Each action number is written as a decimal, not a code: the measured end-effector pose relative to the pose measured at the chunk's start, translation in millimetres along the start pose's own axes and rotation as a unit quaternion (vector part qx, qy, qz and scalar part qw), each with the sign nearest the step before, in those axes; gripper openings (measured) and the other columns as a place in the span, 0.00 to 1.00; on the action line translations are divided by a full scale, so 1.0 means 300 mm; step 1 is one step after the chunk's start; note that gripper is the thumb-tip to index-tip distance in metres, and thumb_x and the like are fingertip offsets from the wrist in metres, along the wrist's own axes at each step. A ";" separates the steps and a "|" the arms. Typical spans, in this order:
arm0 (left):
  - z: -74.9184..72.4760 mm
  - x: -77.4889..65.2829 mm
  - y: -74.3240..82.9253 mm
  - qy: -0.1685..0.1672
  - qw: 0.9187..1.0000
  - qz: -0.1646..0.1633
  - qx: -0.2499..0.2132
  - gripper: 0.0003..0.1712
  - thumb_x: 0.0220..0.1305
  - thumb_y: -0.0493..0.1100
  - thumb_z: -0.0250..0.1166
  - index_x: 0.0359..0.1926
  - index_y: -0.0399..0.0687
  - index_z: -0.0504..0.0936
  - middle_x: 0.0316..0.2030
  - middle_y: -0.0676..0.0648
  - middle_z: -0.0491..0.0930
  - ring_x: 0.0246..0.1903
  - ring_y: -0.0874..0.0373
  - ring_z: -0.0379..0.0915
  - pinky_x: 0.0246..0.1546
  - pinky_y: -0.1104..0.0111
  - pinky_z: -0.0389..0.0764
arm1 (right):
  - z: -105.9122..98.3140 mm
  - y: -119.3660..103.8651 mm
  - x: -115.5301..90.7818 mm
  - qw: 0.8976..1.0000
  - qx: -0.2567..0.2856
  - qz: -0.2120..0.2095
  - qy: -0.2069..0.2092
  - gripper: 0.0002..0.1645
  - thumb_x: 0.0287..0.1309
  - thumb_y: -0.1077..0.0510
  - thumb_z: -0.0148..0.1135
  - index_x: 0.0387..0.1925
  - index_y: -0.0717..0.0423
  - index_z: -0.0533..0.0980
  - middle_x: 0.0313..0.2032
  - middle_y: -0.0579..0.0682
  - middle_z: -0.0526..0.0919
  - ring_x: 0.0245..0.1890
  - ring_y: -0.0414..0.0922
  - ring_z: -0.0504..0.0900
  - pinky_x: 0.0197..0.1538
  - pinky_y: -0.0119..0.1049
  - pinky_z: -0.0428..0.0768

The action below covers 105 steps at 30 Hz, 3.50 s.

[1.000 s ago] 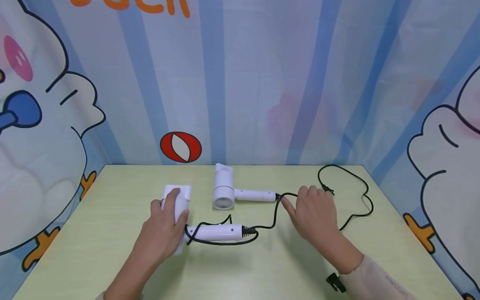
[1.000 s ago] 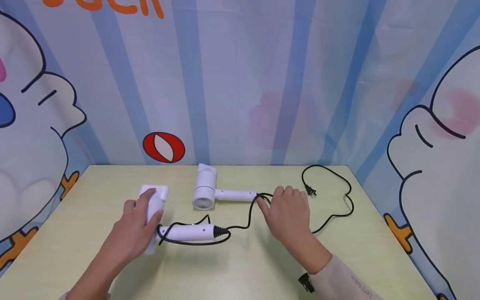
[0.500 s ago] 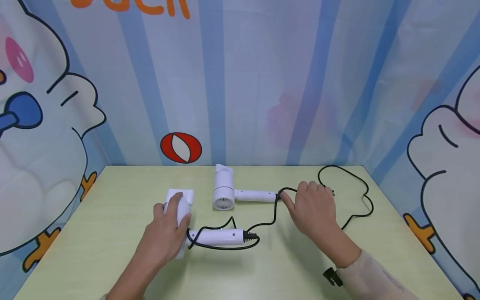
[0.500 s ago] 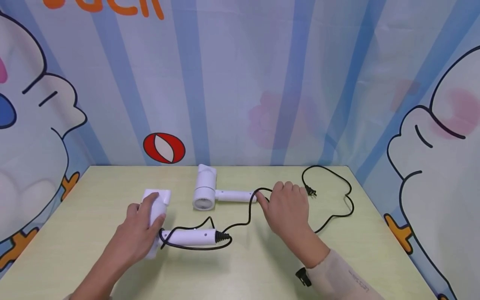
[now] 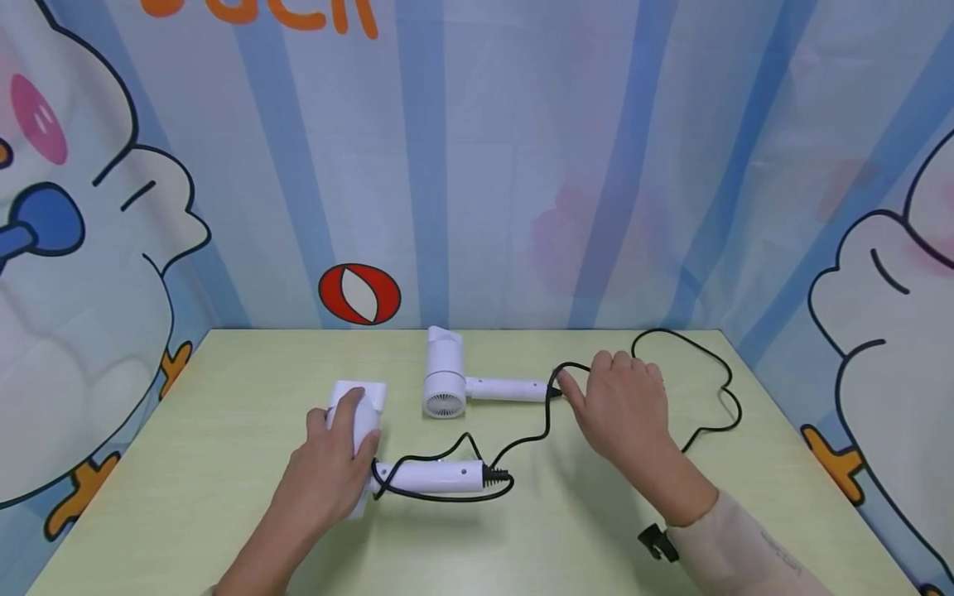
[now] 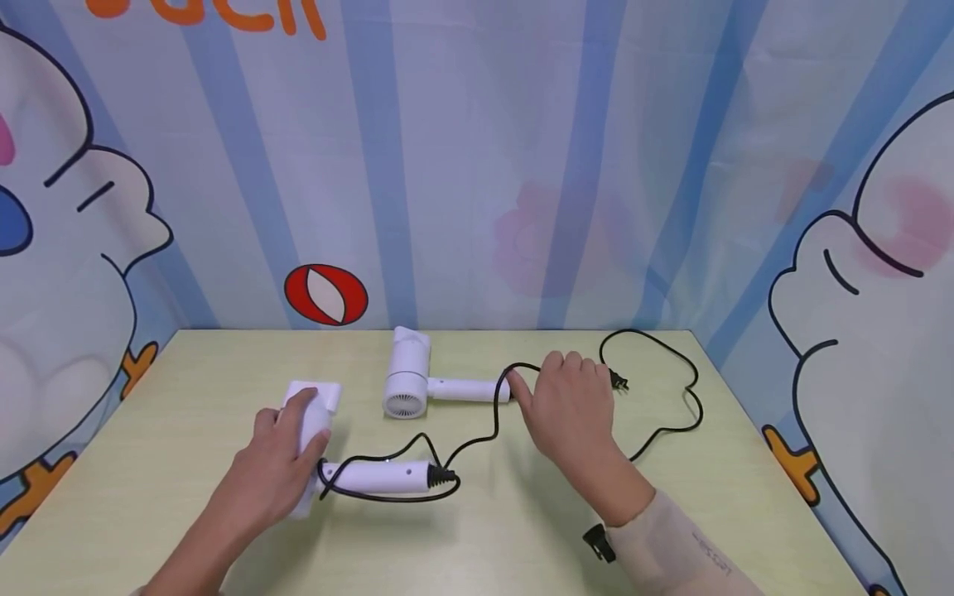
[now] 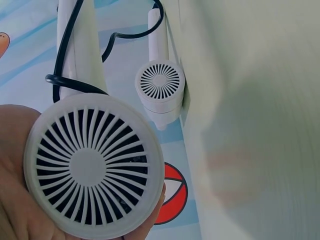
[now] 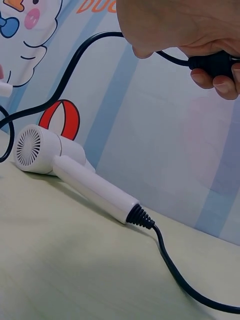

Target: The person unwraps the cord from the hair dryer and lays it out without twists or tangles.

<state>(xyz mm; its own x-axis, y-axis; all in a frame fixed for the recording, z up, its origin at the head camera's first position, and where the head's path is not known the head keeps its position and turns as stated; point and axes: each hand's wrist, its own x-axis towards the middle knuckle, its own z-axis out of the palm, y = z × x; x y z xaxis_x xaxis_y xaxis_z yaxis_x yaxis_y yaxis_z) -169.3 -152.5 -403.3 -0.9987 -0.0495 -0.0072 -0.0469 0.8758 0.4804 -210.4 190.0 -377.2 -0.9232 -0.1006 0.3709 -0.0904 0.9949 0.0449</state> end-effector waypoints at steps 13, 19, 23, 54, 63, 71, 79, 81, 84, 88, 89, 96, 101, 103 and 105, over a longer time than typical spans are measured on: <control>0.036 0.012 -0.024 0.004 1.000 0.010 0.010 0.37 0.75 0.53 0.56 0.77 0.51 0.54 0.58 0.27 0.62 0.28 0.43 0.74 0.28 0.55 0.78 | -0.065 -0.004 0.014 1.000 -0.001 0.003 0.023 0.35 0.72 0.34 0.50 0.23 0.60 0.62 0.21 0.54 0.64 0.21 0.53 0.66 0.31 0.47 0.66; 0.045 0.019 -0.037 0.009 1.000 0.013 0.011 0.36 0.75 0.53 0.55 0.77 0.51 0.54 0.57 0.26 0.62 0.27 0.43 0.74 0.28 0.54 0.77 | -0.091 -0.009 0.014 0.999 0.015 0.006 0.030 0.35 0.72 0.34 0.49 0.24 0.60 0.62 0.22 0.54 0.64 0.21 0.52 0.65 0.31 0.46 0.64; 0.055 0.025 -0.045 0.010 1.000 0.013 0.016 0.36 0.75 0.52 0.55 0.77 0.49 0.54 0.56 0.25 0.62 0.26 0.44 0.74 0.28 0.54 0.77 | -0.101 -0.011 0.012 0.999 0.023 0.003 0.037 0.35 0.72 0.34 0.48 0.24 0.59 0.62 0.22 0.54 0.64 0.21 0.52 0.64 0.30 0.45 0.62; 0.054 0.052 -0.083 0.023 1.000 0.003 0.018 0.37 0.75 0.51 0.55 0.77 0.48 0.52 0.57 0.24 0.59 0.25 0.42 0.73 0.26 0.52 0.76 | -0.225 -0.038 -0.149 0.993 0.082 -0.048 0.075 0.30 0.72 0.36 0.50 0.23 0.54 0.61 0.21 0.49 0.61 0.22 0.48 0.59 0.31 0.41 0.57; 0.027 0.064 -0.080 0.035 0.999 -0.002 0.016 0.39 0.75 0.51 0.56 0.78 0.47 0.51 0.57 0.24 0.58 0.25 0.42 0.73 0.24 0.55 0.76 | -0.211 -0.049 -0.216 0.995 0.061 -0.070 0.040 0.30 0.72 0.35 0.51 0.25 0.53 0.63 0.22 0.47 0.61 0.23 0.45 0.60 0.31 0.41 0.59; 0.005 0.069 -0.074 0.049 0.999 -0.003 0.008 0.39 0.75 0.51 0.56 0.78 0.47 0.50 0.57 0.24 0.58 0.26 0.40 0.74 0.24 0.53 0.76 | -0.160 -0.058 -0.266 0.996 0.049 -0.081 -0.006 0.30 0.70 0.33 0.52 0.26 0.53 0.65 0.23 0.45 0.60 0.23 0.43 0.59 0.33 0.40 0.60; -0.002 0.068 -0.069 0.052 0.999 -0.009 0.006 0.39 0.75 0.51 0.55 0.78 0.47 0.50 0.58 0.24 0.58 0.29 0.39 0.75 0.26 0.53 0.77 | -0.111 -0.031 -0.299 0.994 0.036 -0.102 -0.016 0.29 0.68 0.33 0.55 0.26 0.52 0.63 0.24 0.45 0.59 0.24 0.43 0.58 0.34 0.39 0.59; -0.002 0.066 -0.070 0.054 0.998 -0.010 0.006 0.39 0.75 0.51 0.56 0.78 0.47 0.50 0.57 0.24 0.58 0.29 0.39 0.75 0.26 0.53 0.77 | -0.106 -0.019 -0.303 0.994 0.036 -0.106 -0.016 0.28 0.68 0.35 0.56 0.26 0.52 0.64 0.24 0.45 0.59 0.24 0.43 0.57 0.34 0.39 0.59; -0.003 0.065 -0.072 0.056 0.998 -0.011 0.005 0.39 0.75 0.51 0.56 0.78 0.47 0.50 0.57 0.24 0.58 0.28 0.39 0.75 0.26 0.53 0.77 | -0.102 0.000 -0.307 0.992 0.046 -0.115 -0.013 0.24 0.70 0.38 0.55 0.28 0.51 0.65 0.25 0.44 0.60 0.25 0.42 0.58 0.34 0.38 0.59; -0.004 0.065 -0.076 0.053 0.999 -0.012 0.003 0.39 0.75 0.51 0.55 0.78 0.47 0.50 0.57 0.24 0.58 0.29 0.39 0.75 0.26 0.53 0.77 | -0.088 0.036 -0.314 0.987 0.081 -0.136 0.010 0.14 0.70 0.50 0.53 0.29 0.48 0.65 0.25 0.41 0.59 0.26 0.39 0.57 0.34 0.36 0.58; -0.005 0.065 -0.078 0.051 0.999 -0.014 0.002 0.39 0.75 0.51 0.55 0.78 0.47 0.50 0.57 0.23 0.57 0.29 0.38 0.74 0.26 0.53 0.77 | -0.085 0.047 -0.316 0.985 0.093 -0.143 0.016 0.12 0.69 0.53 0.53 0.29 0.48 0.65 0.25 0.40 0.58 0.26 0.38 0.56 0.34 0.35 0.58; -0.018 0.063 -0.093 0.045 0.999 -0.018 -0.004 0.39 0.76 0.52 0.54 0.79 0.47 0.48 0.57 0.23 0.57 0.29 0.37 0.74 0.25 0.54 0.76 | -0.072 0.155 -0.343 0.973 0.161 -0.153 -0.066 0.08 0.76 0.58 0.51 0.37 0.41 0.69 0.29 0.32 0.63 0.29 0.32 0.61 0.37 0.33 0.65; -0.024 0.064 -0.109 0.047 0.999 -0.024 -0.002 0.39 0.76 0.53 0.52 0.79 0.48 0.48 0.58 0.23 0.57 0.29 0.37 0.74 0.26 0.53 0.76 | -0.051 0.267 -0.363 0.961 0.170 -0.138 -0.167 0.05 0.77 0.53 0.52 0.45 0.40 0.75 0.39 0.31 0.73 0.38 0.31 0.71 0.41 0.37 0.75; -0.025 0.065 -0.114 0.047 0.998 -0.028 -0.002 0.39 0.76 0.53 0.52 0.79 0.48 0.48 0.58 0.23 0.57 0.30 0.37 0.74 0.27 0.53 0.76 | -0.034 0.310 -0.374 0.957 0.171 -0.130 -0.197 0.05 0.75 0.53 0.55 0.46 0.39 0.77 0.41 0.31 0.75 0.40 0.33 0.74 0.43 0.37 0.77; -0.027 0.066 -0.119 0.045 0.998 -0.032 -0.004 0.39 0.76 0.53 0.53 0.79 0.48 0.48 0.58 0.23 0.57 0.31 0.36 0.74 0.27 0.53 0.76 | -0.013 0.351 -0.387 0.952 0.169 -0.127 -0.223 0.05 0.72 0.53 0.59 0.45 0.38 0.78 0.40 0.31 0.76 0.40 0.33 0.76 0.43 0.37 0.78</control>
<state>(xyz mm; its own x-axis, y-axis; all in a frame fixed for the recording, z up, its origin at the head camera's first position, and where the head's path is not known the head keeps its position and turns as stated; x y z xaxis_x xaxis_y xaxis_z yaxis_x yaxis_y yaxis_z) -187.1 -188.6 -413.4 -0.9880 -0.1487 0.0412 -0.1099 0.8657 0.4883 -111.4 306.4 -411.9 -0.9153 -0.4000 -0.0460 -0.3775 0.8922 -0.2478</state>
